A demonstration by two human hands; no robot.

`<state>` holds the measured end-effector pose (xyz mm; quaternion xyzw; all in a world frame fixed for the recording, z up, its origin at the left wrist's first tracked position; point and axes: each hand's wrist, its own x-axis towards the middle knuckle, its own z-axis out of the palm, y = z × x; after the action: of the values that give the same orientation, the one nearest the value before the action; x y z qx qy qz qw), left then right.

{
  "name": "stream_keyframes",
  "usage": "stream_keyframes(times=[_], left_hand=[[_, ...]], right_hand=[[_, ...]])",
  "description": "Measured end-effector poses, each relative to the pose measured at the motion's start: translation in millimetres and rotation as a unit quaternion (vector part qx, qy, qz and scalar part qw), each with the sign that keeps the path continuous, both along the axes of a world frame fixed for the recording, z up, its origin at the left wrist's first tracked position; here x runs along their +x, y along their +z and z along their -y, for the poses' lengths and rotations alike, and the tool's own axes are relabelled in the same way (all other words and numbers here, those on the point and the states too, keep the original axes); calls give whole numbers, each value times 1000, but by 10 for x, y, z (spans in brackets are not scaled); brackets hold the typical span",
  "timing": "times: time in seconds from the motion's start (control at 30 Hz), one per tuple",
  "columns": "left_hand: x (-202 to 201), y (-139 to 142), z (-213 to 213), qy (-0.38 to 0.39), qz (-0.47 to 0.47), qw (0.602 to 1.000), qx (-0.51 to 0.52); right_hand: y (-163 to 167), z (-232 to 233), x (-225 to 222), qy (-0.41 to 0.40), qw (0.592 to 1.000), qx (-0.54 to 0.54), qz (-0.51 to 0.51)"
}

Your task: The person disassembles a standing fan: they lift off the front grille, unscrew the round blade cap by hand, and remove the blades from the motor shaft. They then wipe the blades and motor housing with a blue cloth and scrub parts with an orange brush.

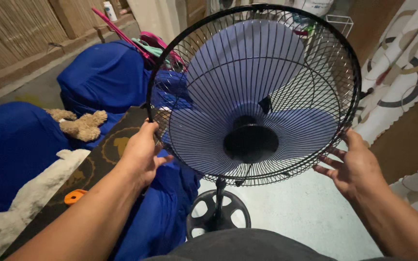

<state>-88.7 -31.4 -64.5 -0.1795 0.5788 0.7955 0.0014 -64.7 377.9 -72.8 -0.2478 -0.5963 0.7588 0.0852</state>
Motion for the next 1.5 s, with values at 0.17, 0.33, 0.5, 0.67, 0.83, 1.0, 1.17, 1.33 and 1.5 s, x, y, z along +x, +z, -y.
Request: stream_keyframes(times=[0.17,0.33,0.5,0.67,0.83,1.0,1.17,1.33,1.5], left_hand=[[88,76,4,-17,-55,996,-72],[101,52,-12,43,-58,992,-106],[106,67,-41,89,-42,991,-89],[186,70,-72,99,-33,988,-115],[246,57,-50,80,-39,990,-108],[251,29,18,69,-28,981,-178],[266,-179,181,59,-21,985,-158],[596,-664,593,44,89,981,-166],[589,-1083,953,54,128,977,-159]], right_hand=[[-49,-84,-119,30,999,-15,-2],[-35,-99,-202,17,1000,-15,6],[-43,-50,-156,8,1000,-7,-5],[-12,-87,-180,11,1000,4,16],[-53,-159,-222,26,998,64,1],[-139,-182,-272,30,998,50,-21],[-288,-98,-278,-5,999,41,-25],[-494,161,-139,16,1000,-3,27],[-454,321,-69,-20,999,-16,42]])
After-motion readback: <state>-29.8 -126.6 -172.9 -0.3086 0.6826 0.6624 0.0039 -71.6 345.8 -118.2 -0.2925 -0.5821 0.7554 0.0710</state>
